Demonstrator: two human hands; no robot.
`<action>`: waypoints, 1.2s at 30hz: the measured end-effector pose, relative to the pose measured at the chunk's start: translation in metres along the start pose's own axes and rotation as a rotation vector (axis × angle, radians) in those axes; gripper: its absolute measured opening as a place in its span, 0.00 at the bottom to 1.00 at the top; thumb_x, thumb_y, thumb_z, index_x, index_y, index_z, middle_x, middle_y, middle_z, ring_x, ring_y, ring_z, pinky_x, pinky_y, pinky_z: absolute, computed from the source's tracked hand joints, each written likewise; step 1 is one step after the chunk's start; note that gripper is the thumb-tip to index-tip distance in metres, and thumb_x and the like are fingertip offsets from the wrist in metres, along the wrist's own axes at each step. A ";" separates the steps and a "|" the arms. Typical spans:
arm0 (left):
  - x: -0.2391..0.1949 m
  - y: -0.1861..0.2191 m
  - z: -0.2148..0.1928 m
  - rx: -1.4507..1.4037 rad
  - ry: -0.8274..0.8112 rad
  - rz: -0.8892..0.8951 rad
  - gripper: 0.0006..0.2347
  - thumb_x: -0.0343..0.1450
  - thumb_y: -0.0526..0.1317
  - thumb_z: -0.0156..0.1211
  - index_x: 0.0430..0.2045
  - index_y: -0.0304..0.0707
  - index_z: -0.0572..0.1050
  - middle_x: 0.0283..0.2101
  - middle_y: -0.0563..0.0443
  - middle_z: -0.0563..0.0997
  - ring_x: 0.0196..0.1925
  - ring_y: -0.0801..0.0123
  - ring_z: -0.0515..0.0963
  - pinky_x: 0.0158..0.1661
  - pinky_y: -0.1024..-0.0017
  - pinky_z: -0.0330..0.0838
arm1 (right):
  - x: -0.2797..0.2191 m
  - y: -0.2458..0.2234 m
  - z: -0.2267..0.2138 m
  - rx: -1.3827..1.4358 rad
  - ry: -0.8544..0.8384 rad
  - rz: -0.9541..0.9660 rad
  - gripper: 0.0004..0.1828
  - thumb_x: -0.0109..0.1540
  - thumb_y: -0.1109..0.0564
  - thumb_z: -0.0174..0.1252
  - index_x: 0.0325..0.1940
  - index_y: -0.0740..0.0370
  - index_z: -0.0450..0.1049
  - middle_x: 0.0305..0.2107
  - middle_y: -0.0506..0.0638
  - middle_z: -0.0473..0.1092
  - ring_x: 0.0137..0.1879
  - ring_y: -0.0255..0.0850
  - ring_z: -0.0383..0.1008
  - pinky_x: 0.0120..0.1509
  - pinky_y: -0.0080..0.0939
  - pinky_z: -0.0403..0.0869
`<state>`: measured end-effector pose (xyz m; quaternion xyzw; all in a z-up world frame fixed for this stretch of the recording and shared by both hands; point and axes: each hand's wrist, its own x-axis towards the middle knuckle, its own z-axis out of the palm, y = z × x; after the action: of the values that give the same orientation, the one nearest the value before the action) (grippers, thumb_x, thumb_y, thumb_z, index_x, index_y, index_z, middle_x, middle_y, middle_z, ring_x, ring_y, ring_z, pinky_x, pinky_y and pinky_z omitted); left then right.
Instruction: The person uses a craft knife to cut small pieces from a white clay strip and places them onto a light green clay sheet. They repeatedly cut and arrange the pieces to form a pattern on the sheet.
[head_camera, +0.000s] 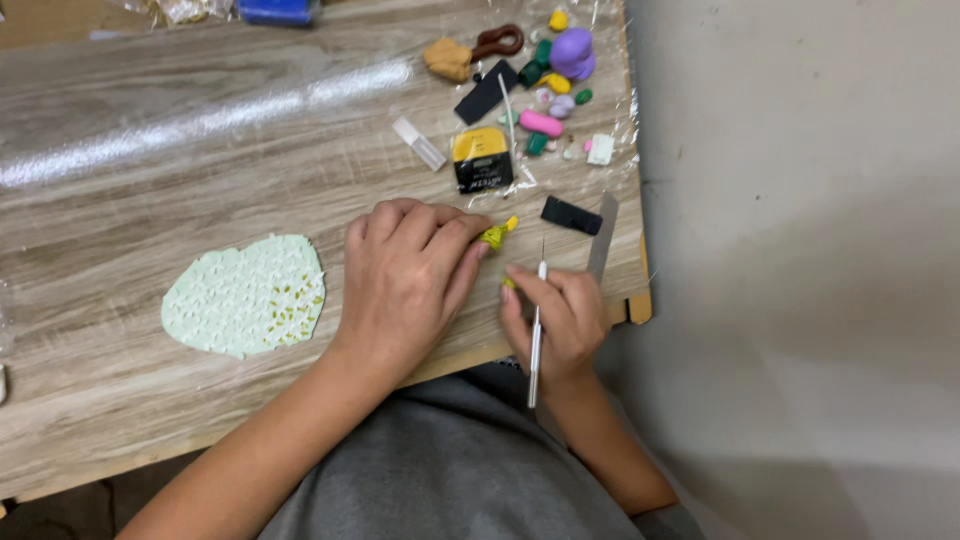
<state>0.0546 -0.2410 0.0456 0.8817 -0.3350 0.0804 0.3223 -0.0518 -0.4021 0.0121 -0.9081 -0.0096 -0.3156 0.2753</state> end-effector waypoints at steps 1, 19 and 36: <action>0.008 0.002 0.002 0.003 0.006 0.000 0.07 0.75 0.45 0.57 0.42 0.54 0.80 0.38 0.59 0.78 0.47 0.61 0.76 0.43 0.62 0.68 | -0.001 0.001 0.000 0.002 0.002 -0.006 0.08 0.62 0.57 0.66 0.44 0.60 0.84 0.29 0.51 0.70 0.33 0.48 0.73 0.39 0.46 0.74; 0.019 -0.012 -0.039 0.071 0.076 0.038 0.11 0.74 0.37 0.68 0.50 0.44 0.80 0.45 0.50 0.81 0.47 0.54 0.73 0.41 0.58 0.65 | 0.026 -0.028 0.011 0.100 -0.189 -0.121 0.06 0.63 0.60 0.68 0.39 0.62 0.77 0.36 0.53 0.77 0.34 0.45 0.74 0.39 0.43 0.72; -0.065 -0.033 -0.018 0.087 0.047 0.129 0.07 0.68 0.37 0.60 0.18 0.41 0.74 0.24 0.49 0.72 0.37 0.55 0.75 0.37 0.57 0.65 | -0.005 -0.017 0.042 -0.120 -0.132 0.053 0.07 0.62 0.54 0.72 0.41 0.55 0.83 0.27 0.43 0.68 0.36 0.40 0.75 0.48 0.39 0.68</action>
<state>0.0276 -0.1760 0.0198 0.8693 -0.3795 0.1361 0.2859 -0.0354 -0.3653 -0.0096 -0.9417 0.0154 -0.2474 0.2274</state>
